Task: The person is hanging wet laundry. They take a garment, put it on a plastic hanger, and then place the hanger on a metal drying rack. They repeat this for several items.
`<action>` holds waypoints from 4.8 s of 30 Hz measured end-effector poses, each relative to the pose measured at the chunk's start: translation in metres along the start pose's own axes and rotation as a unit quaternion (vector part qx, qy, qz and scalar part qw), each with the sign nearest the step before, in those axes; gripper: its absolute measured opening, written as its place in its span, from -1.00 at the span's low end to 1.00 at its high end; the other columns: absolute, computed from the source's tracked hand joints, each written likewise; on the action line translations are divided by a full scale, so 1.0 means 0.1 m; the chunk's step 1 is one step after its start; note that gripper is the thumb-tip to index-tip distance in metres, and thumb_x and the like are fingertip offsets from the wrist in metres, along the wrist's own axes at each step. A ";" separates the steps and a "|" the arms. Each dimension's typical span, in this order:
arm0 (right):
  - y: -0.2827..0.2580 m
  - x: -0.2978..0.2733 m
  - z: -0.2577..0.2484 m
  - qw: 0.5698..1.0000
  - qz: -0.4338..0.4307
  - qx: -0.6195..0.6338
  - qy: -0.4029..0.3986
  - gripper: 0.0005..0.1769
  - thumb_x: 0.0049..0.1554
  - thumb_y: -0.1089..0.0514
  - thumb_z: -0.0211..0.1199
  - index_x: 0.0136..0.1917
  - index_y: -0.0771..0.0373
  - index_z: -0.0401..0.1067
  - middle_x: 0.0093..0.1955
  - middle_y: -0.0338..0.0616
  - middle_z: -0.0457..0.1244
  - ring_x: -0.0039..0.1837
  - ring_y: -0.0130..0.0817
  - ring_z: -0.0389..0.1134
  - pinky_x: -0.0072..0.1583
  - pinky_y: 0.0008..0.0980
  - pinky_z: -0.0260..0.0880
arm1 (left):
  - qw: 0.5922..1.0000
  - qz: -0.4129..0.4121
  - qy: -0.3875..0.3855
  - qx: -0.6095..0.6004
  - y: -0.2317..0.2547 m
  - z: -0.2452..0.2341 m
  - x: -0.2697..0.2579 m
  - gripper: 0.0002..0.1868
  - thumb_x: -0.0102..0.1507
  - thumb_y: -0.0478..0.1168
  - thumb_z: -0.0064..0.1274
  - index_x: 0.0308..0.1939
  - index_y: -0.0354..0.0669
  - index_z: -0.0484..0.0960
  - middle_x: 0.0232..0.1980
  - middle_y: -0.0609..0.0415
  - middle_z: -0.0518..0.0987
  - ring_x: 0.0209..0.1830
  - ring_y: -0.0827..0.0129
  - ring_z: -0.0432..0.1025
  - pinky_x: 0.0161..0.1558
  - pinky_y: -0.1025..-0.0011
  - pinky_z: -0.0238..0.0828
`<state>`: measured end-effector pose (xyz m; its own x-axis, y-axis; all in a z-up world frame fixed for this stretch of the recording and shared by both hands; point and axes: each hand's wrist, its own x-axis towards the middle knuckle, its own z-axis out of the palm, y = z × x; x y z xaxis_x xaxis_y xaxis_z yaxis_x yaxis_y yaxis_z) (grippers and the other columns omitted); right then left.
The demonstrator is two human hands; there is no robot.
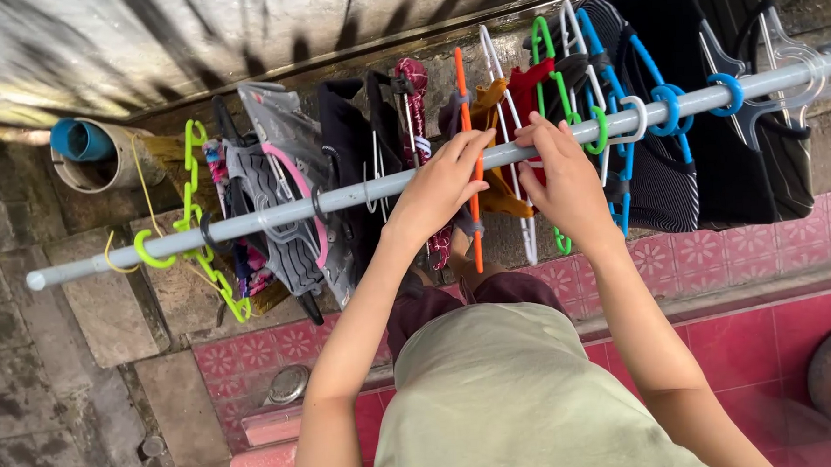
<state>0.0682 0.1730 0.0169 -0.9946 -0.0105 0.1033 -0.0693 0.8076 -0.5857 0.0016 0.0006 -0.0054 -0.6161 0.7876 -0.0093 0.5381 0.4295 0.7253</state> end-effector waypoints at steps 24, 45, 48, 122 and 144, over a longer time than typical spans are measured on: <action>0.03 -0.04 0.14 0.999 -0.017 -0.044 -0.009 -0.45 0.00 0.38 0.12 0.28 0.15 0.21 0.32 -0.15 0.08 0.43 -0.20 -0.07 0.39 -0.21 -0.22 | 0.998 -0.016 0.029 -0.050 -0.07 0.06 0.02 -0.33 0.03 -0.32 0.19 0.18 -0.15 0.25 0.11 -0.16 0.37 0.15 -0.04 0.27 0.11 0.16 0.29; -0.01 -0.16 0.03 0.998 0.028 0.024 0.045 -0.53 0.08 0.36 0.12 0.26 0.19 0.21 0.29 -0.07 0.08 0.39 -0.10 -0.01 0.36 -0.11 -0.14 | 0.995 -0.047 0.038 -0.077 0.02 -0.05 0.05 -0.35 -0.03 -0.35 0.22 0.06 0.00 0.24 -0.01 -0.21 0.45 0.07 -0.09 0.34 0.06 0.07 0.30; 0.00 -0.16 0.05 0.999 0.022 0.005 0.041 -0.51 0.08 0.37 0.11 0.28 0.21 0.21 0.31 -0.03 0.06 0.40 -0.08 -0.03 0.36 -0.09 -0.17 | 0.995 -0.045 0.042 -0.076 0.03 -0.05 0.05 -0.32 -0.04 -0.35 0.22 0.06 0.02 0.20 -0.02 -0.20 0.45 0.06 -0.08 0.34 0.05 0.08 0.31; -0.10 -0.79 -0.35 0.930 -0.032 -0.096 0.354 -0.39 0.16 -0.27 -0.21 0.32 0.10 0.14 0.34 -0.04 -0.01 0.44 -0.05 -0.13 0.39 -0.08 -0.26 | 0.894 0.203 -0.048 -0.397 1.37 0.76 0.93 -0.48 0.33 0.00 -0.59 0.35 -0.01 0.01 0.36 -0.01 0.05 0.33 0.15 0.04 0.32 0.12 -0.13; -0.36 -3.55 0.12 0.370 0.264 0.541 0.708 -0.40 0.14 -0.26 -0.22 0.43 -0.23 -0.12 0.22 -0.18 0.12 0.12 -0.38 0.25 0.03 -0.09 0.36 | 0.562 0.092 -0.600 -0.562 3.11 1.18 -0.29 -0.20 0.20 0.27 -0.48 0.39 -0.08 -0.16 0.41 -0.03 0.03 0.39 0.32 -0.02 0.31 0.43 -0.04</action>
<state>0.4226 0.1407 -0.0079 0.0933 0.9180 -0.3854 -0.6467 -0.2384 -0.7245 0.2546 0.1631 0.1391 0.5852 0.7931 0.1692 -0.5897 0.2730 0.7601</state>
